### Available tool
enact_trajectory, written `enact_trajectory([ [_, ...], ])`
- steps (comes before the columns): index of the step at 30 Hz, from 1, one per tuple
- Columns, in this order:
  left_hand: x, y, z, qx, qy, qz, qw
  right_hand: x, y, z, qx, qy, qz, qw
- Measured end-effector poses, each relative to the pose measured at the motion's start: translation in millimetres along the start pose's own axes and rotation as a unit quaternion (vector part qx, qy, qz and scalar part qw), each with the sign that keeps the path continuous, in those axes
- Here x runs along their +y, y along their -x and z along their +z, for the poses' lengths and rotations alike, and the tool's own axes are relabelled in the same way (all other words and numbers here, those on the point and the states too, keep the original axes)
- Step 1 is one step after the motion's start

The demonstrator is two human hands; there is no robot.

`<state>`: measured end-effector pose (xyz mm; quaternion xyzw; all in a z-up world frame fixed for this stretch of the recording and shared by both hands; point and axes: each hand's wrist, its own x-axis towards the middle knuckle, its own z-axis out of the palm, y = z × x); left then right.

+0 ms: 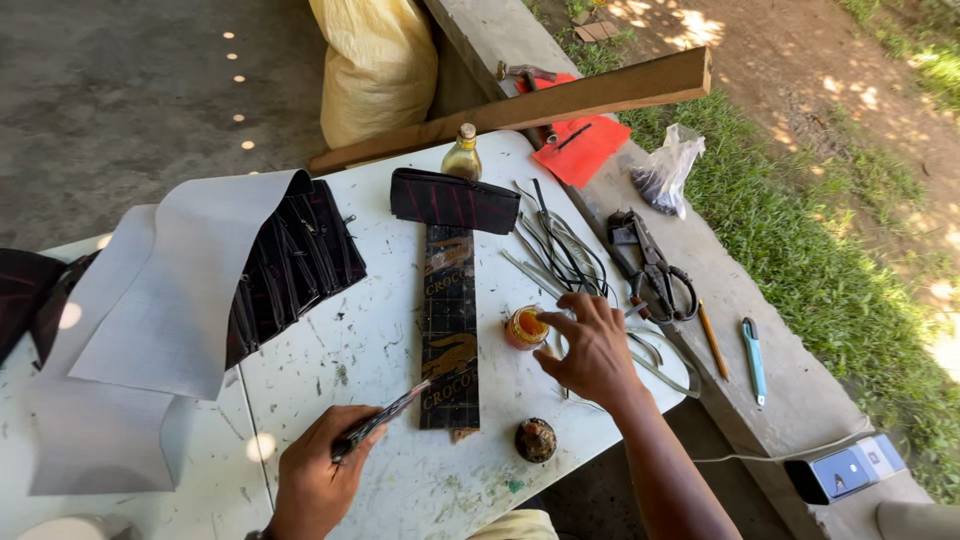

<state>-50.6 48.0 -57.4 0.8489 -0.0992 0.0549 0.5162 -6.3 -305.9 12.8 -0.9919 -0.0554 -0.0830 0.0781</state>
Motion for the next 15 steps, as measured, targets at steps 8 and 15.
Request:
enact_trajectory([
  [8,-44.7,13.8,7.5,-0.019,0.0,-0.141,0.99,1.9,-17.3,18.8,-0.102,0.003,0.024,0.995],
  [15,-25.5,2.9,20.2,-0.024,0.497,-0.29,0.817,14.3,5.1,3.5,0.018,-0.102,0.02,0.994],
])
